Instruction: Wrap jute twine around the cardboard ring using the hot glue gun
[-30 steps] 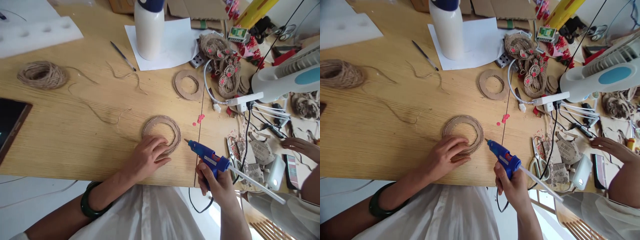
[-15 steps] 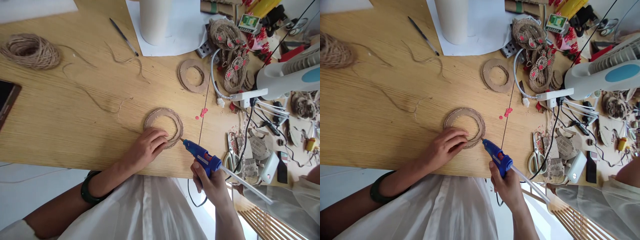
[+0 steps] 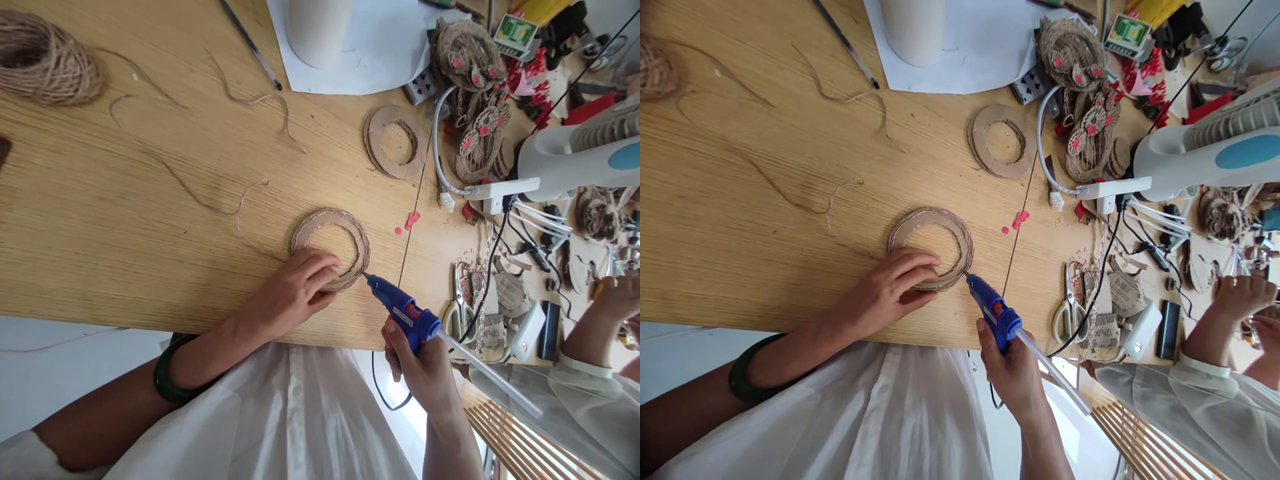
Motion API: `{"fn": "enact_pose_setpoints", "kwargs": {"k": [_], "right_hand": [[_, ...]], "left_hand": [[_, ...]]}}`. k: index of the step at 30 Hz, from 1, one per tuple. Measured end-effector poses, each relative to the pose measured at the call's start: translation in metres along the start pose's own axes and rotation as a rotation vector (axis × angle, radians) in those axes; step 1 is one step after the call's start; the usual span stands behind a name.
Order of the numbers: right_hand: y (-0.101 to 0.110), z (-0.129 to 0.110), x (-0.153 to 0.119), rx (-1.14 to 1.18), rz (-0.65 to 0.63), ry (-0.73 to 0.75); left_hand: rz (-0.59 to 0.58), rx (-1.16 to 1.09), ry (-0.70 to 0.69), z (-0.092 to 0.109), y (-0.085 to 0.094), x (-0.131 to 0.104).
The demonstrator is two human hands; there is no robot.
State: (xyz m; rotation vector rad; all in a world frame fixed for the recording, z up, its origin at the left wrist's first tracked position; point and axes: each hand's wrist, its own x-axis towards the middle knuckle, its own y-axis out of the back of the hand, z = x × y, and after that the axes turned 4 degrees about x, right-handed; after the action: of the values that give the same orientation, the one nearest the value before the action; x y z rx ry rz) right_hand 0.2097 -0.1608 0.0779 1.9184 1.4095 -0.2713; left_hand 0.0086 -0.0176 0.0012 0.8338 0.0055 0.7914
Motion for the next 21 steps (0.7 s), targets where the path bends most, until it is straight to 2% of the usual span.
{"fn": "enact_pose_setpoints", "kwargs": {"k": [10, 18, 21], "right_hand": [[-0.003, -0.009, -0.003, 0.028, 0.006, 0.0], [-0.008, -0.012, -0.004, 0.025, 0.057, -0.053], [-0.006, -0.01, -0.005, -0.01, 0.046, -0.04]], "left_hand": [[0.097, -0.06, 0.062, 0.004, -0.001, 0.003], [0.095, -0.052, 0.044, 0.002, -0.003, 0.0], [0.057, -0.047, 0.02, 0.0, -0.002, -0.002]]}}
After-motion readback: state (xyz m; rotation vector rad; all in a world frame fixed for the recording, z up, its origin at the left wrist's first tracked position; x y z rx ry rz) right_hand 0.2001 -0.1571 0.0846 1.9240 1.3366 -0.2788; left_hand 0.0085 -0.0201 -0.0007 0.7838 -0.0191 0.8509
